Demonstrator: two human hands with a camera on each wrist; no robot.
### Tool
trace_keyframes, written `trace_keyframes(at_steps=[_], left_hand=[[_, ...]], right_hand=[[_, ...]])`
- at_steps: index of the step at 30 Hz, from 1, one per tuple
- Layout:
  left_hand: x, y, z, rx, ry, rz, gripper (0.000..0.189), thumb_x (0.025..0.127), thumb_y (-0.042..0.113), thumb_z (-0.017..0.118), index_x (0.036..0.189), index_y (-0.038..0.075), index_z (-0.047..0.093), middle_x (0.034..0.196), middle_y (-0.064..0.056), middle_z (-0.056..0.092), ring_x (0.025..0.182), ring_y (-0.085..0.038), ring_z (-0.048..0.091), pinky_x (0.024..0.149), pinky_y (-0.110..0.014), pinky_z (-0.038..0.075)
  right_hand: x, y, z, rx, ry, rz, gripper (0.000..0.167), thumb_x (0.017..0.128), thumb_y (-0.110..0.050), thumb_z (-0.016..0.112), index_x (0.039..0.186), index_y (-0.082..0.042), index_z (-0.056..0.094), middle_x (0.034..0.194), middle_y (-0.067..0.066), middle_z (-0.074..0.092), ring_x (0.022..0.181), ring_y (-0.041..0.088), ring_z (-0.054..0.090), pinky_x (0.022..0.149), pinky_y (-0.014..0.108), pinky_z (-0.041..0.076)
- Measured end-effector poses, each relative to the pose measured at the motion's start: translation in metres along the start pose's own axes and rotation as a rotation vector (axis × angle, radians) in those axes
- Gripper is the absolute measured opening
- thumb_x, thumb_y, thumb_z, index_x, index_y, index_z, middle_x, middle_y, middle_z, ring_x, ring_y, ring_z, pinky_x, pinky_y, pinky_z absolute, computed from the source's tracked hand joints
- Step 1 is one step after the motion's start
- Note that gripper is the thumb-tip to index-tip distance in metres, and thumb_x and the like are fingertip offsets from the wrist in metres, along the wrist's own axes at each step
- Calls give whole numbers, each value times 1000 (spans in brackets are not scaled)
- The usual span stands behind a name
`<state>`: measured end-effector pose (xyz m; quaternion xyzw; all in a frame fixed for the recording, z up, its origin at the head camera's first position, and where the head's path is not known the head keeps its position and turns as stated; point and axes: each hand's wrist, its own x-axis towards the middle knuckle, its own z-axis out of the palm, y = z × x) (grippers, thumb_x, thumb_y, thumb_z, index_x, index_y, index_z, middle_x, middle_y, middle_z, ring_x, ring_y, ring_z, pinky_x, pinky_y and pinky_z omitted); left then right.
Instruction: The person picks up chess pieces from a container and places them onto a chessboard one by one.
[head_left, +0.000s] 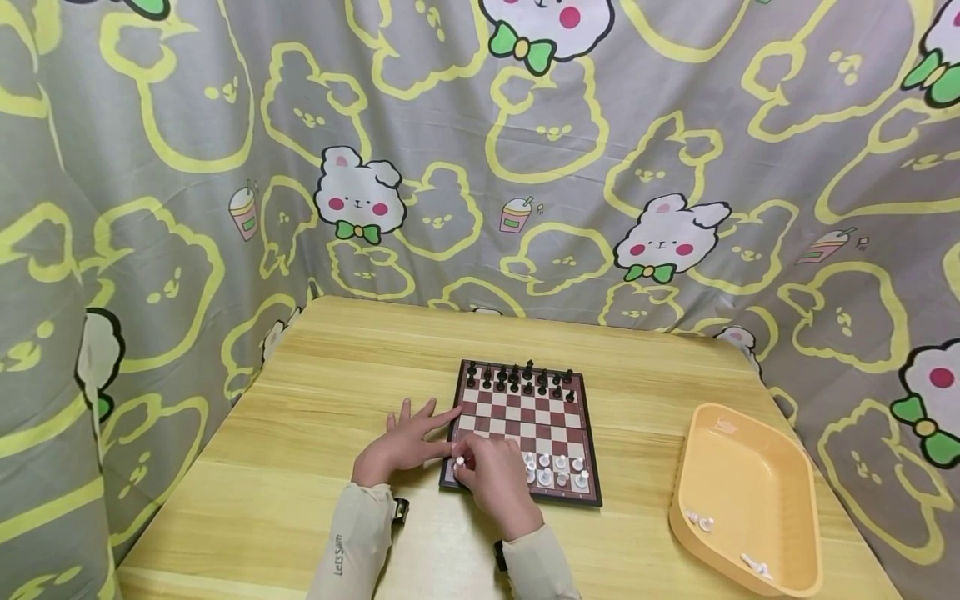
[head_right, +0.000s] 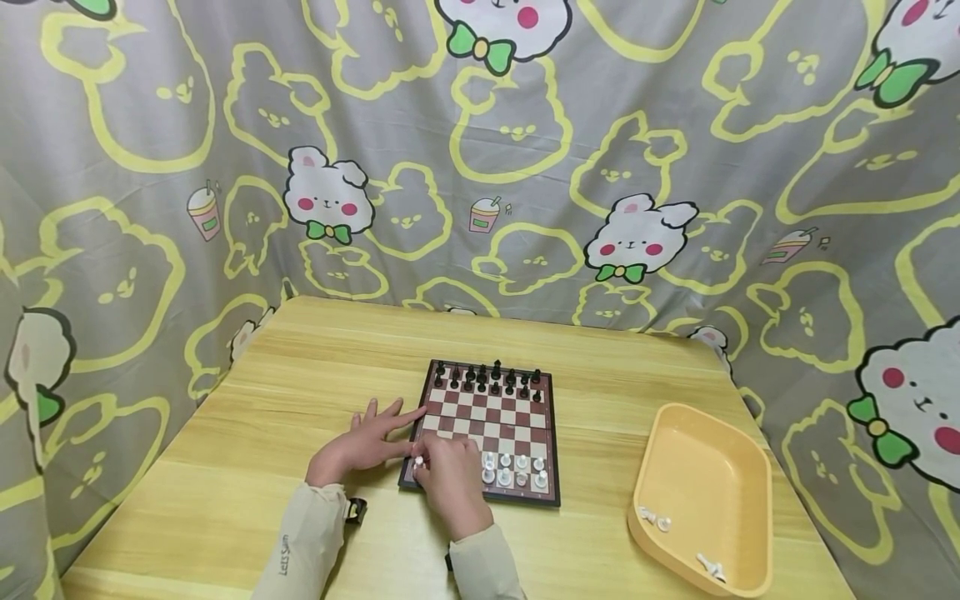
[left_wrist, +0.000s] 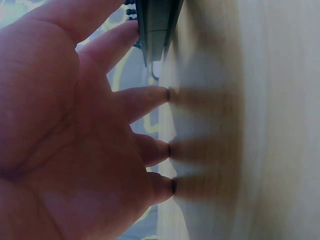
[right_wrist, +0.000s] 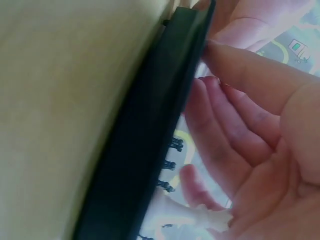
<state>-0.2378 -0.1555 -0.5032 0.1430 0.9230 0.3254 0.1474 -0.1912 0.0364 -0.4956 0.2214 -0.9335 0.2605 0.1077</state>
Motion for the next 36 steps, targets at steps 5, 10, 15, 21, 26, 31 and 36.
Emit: trace_keyframes(at_steps=[5, 10, 15, 21, 26, 31, 36], left_hand=[[0, 1, 0, -1, -2, 6, 69, 98, 51, 65, 159, 28, 43, 168, -27, 16, 149, -62, -7, 114, -78, -6], [-1, 2, -1, -2, -2, 7, 71, 97, 55, 65, 160, 28, 43, 168, -27, 16, 149, -62, -7, 114, -78, -6], [0, 2, -1, 6, -3, -2, 69, 98, 53, 65, 159, 29, 43, 168, -26, 17, 149, -61, -7, 114, -78, -5], [1, 2, 0, 7, -11, -9, 67, 100, 47, 66, 160, 29, 43, 169, -26, 16, 150, -60, -8, 114, -77, -7], [1, 2, 0, -4, -12, -11, 67, 100, 45, 66, 160, 29, 42, 169, -25, 15, 150, -59, -10, 115, -76, -8], [1, 2, 0, -14, -15, -9, 67, 100, 45, 67, 160, 29, 42, 169, -25, 14, 150, -60, -11, 115, -76, -9], [1, 1, 1, -14, -14, -16, 67, 100, 45, 67, 160, 31, 41, 169, -25, 14, 150, -60, -11, 115, -76, -9]], right_hand=[[2, -2, -5, -1, -61, 12, 20, 78, -11, 90, 90, -15, 74, 76, -6, 72, 63, 7, 58, 70, 36, 47], [4, -4, -11, 21, -112, 17, 18, 79, -11, 89, 92, -14, 76, 83, -4, 76, 70, 8, 64, 83, 44, 49], [5, -4, -23, 129, -169, 47, 26, 83, -14, 87, 106, -12, 76, 102, 1, 79, 88, 18, 71, 99, 54, 39], [-9, 14, -49, 250, -156, 95, 37, 90, -22, 81, 121, -6, 72, 117, 7, 76, 107, 30, 69, 108, 60, 38], [-35, 43, -81, 312, -53, 198, 31, 93, -20, 77, 121, -6, 72, 120, 8, 74, 112, 31, 68, 102, 54, 52], [-63, 81, -123, 278, 121, 362, 30, 99, -23, 72, 122, -4, 71, 124, 15, 72, 120, 39, 64, 105, 60, 47], [-92, 125, -156, 163, 243, 581, 40, 103, -36, 65, 124, -2, 70, 123, 23, 71, 116, 42, 64, 98, 59, 46]])
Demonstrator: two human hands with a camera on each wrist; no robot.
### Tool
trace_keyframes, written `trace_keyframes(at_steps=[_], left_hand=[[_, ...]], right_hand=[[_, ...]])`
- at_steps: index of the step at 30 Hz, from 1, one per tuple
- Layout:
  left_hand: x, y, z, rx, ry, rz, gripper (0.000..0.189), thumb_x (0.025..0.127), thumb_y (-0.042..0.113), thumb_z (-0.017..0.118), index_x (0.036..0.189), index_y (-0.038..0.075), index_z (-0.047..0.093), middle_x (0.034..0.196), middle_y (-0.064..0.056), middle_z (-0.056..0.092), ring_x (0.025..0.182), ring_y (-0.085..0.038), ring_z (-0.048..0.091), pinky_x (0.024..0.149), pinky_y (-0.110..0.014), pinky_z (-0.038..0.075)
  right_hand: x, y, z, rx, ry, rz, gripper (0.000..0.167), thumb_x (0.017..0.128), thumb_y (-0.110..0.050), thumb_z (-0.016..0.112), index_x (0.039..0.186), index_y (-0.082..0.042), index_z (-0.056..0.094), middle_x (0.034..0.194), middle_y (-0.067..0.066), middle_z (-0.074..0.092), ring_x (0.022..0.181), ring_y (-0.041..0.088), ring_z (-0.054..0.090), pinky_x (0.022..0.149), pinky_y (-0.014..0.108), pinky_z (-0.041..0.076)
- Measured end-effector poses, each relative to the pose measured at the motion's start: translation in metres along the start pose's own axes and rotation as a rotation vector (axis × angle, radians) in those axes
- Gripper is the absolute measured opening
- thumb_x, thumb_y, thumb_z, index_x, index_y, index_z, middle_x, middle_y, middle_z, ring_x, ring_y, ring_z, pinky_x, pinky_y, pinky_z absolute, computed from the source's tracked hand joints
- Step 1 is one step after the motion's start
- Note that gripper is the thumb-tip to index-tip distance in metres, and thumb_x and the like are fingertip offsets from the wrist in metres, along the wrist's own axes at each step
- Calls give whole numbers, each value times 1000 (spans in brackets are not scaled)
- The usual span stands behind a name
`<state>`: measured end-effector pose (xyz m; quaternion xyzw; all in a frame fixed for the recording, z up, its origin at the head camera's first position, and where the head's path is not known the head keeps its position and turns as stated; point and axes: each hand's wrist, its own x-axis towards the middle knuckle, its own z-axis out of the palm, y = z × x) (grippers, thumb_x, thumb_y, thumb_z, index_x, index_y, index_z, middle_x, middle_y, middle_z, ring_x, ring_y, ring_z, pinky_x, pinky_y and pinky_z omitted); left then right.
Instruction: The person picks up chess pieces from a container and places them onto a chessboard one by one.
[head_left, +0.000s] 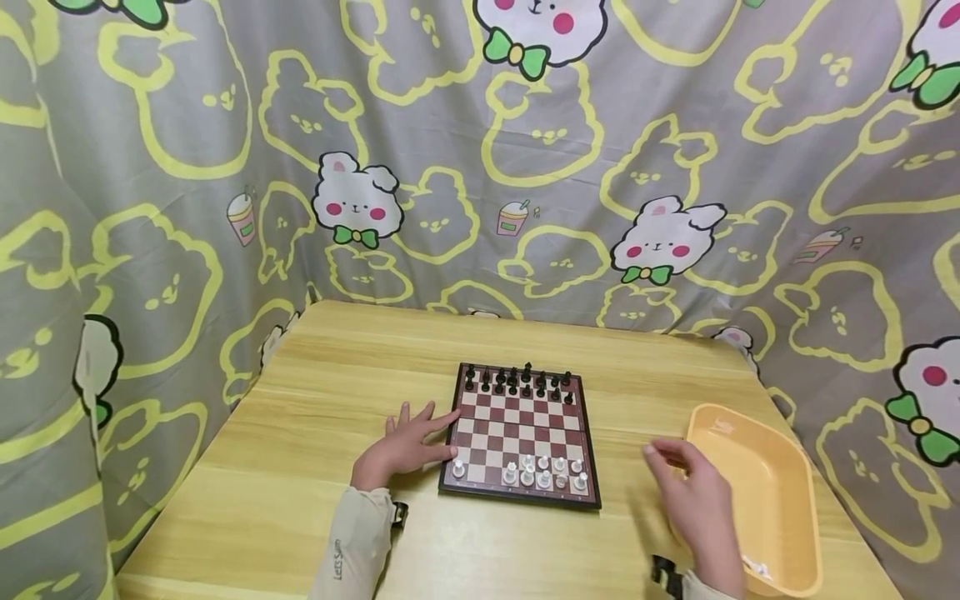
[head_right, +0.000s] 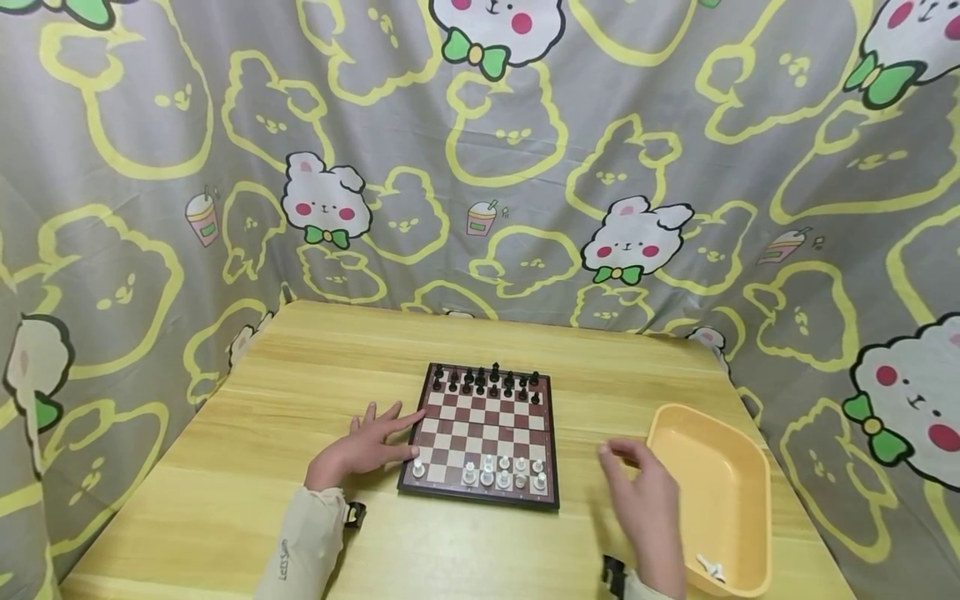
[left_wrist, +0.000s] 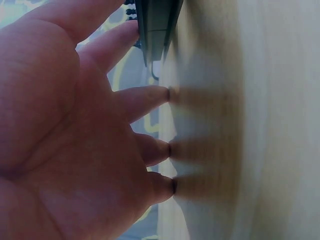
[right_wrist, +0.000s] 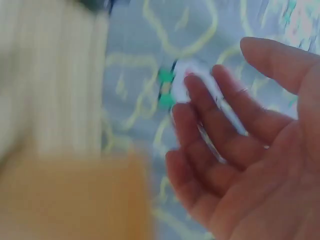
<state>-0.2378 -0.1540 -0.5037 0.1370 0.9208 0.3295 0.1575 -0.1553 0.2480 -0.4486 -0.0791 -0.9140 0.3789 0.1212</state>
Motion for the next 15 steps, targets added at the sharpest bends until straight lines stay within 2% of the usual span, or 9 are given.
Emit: trace_keyframes(at_steps=[2, 4, 7, 9, 11, 15], left_hand=[[0, -1, 1, -2, -3, -1, 68, 99, 45, 67, 160, 32, 41, 170, -25, 14, 150, -59, -12, 115, -75, -9], [-1, -2, 1, -7, -4, 2, 67, 99, 45, 67, 160, 32, 41, 170, -25, 14, 150, -59, -12, 115, -75, -9], [-1, -2, 1, -14, -5, 6, 68, 99, 44, 67, 160, 31, 41, 170, -25, 14, 150, -59, -12, 115, -76, -10], [-1, -1, 1, -15, -4, 8, 68, 99, 44, 67, 160, 31, 41, 169, -25, 14, 149, -60, -12, 115, -76, -10], [-1, -1, 1, -13, -4, 7, 68, 99, 44, 67, 160, 31, 41, 169, -25, 14, 149, -60, -12, 114, -76, -10], [-1, -1, 0, -12, -1, 5, 68, 99, 44, 67, 160, 31, 41, 169, -26, 14, 149, -61, -11, 114, -77, -9]], right_hand=[[2, 17, -14, -38, -56, 109, 56, 104, -48, 59, 132, 0, 64, 132, 27, 65, 122, 45, 59, 101, 60, 43], [5, 33, -26, -80, -173, 208, 76, 102, -62, 51, 142, 4, 54, 143, 33, 54, 129, 51, 50, 103, 63, 41], [7, 51, -37, -127, -374, 307, 100, 98, -75, 42, 153, 9, 34, 153, 41, 34, 135, 60, 39, 102, 66, 42], [8, 60, -39, -147, -470, 323, 105, 98, -76, 42, 154, 12, 26, 155, 43, 28, 135, 63, 37, 99, 67, 44], [7, 65, -39, -172, -531, 311, 105, 99, -74, 41, 153, 15, 24, 153, 45, 30, 134, 64, 37, 97, 68, 45], [9, 69, -38, -272, -582, 243, 100, 101, -72, 37, 148, 17, 35, 142, 45, 46, 129, 66, 42, 93, 71, 41]])
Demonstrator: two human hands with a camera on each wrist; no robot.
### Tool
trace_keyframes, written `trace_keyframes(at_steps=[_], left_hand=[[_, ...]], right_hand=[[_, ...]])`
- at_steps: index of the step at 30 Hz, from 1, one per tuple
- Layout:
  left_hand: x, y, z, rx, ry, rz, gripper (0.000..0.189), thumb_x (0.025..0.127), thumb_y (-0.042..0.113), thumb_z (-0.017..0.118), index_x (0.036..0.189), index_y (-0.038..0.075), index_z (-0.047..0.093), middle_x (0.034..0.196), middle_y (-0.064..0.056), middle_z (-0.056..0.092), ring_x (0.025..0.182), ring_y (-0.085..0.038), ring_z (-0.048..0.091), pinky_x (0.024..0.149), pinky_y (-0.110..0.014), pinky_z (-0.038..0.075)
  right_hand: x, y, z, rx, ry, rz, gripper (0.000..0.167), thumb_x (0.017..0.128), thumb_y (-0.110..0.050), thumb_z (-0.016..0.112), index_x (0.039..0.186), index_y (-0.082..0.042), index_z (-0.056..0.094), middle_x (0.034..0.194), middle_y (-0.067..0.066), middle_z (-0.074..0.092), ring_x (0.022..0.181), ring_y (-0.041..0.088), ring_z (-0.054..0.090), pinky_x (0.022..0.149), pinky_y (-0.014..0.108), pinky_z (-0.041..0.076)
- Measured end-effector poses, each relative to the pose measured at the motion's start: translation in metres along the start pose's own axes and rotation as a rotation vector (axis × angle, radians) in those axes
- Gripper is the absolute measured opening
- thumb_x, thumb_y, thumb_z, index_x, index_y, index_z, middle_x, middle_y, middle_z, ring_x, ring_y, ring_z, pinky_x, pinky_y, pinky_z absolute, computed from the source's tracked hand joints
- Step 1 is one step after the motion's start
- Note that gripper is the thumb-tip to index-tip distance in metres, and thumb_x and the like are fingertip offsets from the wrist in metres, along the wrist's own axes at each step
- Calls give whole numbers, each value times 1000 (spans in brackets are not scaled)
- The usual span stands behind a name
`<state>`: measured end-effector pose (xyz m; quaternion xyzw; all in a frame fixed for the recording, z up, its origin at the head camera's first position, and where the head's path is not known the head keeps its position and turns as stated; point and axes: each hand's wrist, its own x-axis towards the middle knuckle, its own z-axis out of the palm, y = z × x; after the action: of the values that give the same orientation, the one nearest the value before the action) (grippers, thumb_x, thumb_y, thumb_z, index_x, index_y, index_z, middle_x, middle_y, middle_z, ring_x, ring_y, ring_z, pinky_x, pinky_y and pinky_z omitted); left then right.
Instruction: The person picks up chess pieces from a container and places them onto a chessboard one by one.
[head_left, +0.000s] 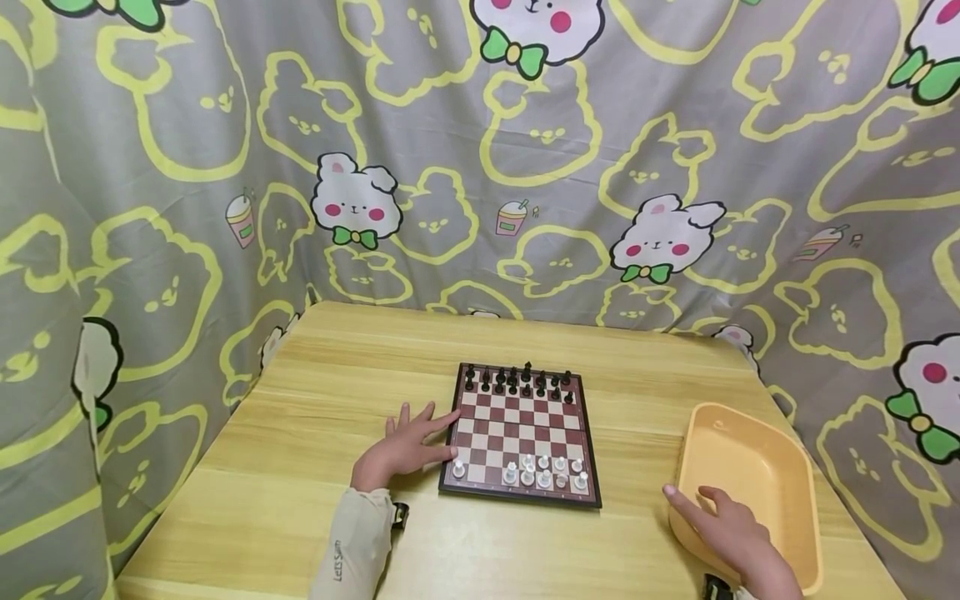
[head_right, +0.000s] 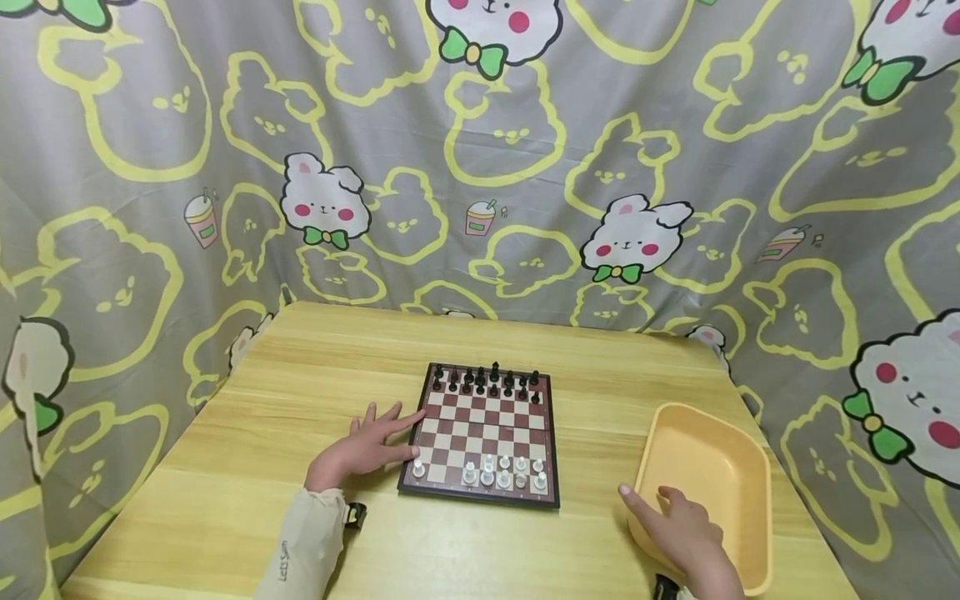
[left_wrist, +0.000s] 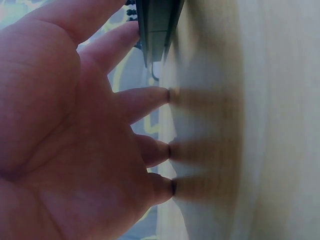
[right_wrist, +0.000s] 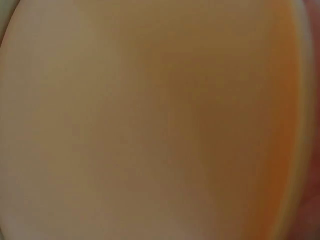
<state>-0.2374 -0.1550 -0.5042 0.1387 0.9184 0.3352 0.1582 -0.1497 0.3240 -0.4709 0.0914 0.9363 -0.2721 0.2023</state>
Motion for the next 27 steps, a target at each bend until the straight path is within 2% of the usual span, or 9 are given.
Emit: trace_keyframes(at_steps=[4, 8, 11, 13, 16, 19, 20, 24, 27], left_hand=[[-1, 0, 0, -5, 6, 3, 67, 99, 43, 67, 160, 29, 42, 169, -26, 15, 149, -61, -11, 114, -77, -9], [-1, 1, 0, 0, 6, 6, 67, 100, 43, 67, 160, 29, 42, 169, -26, 15, 149, -61, -11, 114, -77, -9], [-2, 1, 0, 1, 4, 5, 66, 100, 43, 67, 160, 29, 42, 169, -26, 15, 149, -60, -11, 115, -77, -8], [-2, 2, 0, -2, 3, 5, 66, 100, 42, 67, 160, 29, 42, 169, -26, 15, 149, -60, -11, 115, -76, -8], [-2, 3, -1, -10, 0, 2, 67, 100, 42, 67, 160, 28, 42, 169, -26, 15, 149, -60, -11, 115, -76, -9], [-2, 3, -1, -13, 2, 0, 67, 100, 42, 68, 160, 29, 42, 169, -26, 15, 150, -60, -11, 115, -76, -9], [-2, 3, -1, -12, 1, -2, 67, 100, 42, 68, 160, 29, 42, 169, -25, 15, 150, -59, -11, 115, -76, -9], [-1, 2, -1, -2, -1, 0, 67, 100, 43, 67, 160, 30, 41, 169, -25, 14, 149, -60, -12, 115, -76, -9], [-1, 1, 0, 2, 1, 2, 68, 99, 44, 67, 160, 30, 41, 169, -26, 15, 149, -60, -11, 115, -77, -9]], right_hand=[[1, -1, -1, -51, 0, -28, 93, 103, -70, 35, 139, 14, 52, 126, 37, 61, 120, 61, 51, 87, 69, 40], [0, 0, 1, 54, -46, -2, 94, 102, -71, 37, 133, 16, 56, 125, 30, 64, 117, 50, 59, 90, 61, 46], [1, 2, 4, 135, -68, 6, 97, 103, -70, 37, 135, 20, 51, 130, 37, 59, 120, 52, 58, 93, 59, 50], [2, 5, 5, 149, -69, -15, 96, 105, -68, 31, 135, 22, 51, 132, 38, 58, 122, 53, 57, 96, 60, 49], [4, 9, 7, 134, -57, -39, 88, 110, -59, 21, 129, 17, 60, 123, 34, 65, 115, 49, 62, 95, 57, 50], [5, 12, 7, 129, -42, -27, 70, 113, -47, 25, 114, 8, 69, 111, 20, 70, 102, 32, 66, 86, 47, 52], [5, 13, 8, 142, -40, -20, 64, 113, -42, 29, 105, 7, 69, 102, 17, 70, 94, 28, 64, 80, 43, 51], [2, 11, 11, 212, 9, -5, 37, 107, -27, 45, 79, -5, 57, 73, 4, 53, 69, 17, 50, 63, 30, 41], [0, 9, 13, 244, 62, -11, 30, 102, -21, 50, 74, -10, 51, 66, -1, 43, 61, 16, 43, 57, 28, 37]])
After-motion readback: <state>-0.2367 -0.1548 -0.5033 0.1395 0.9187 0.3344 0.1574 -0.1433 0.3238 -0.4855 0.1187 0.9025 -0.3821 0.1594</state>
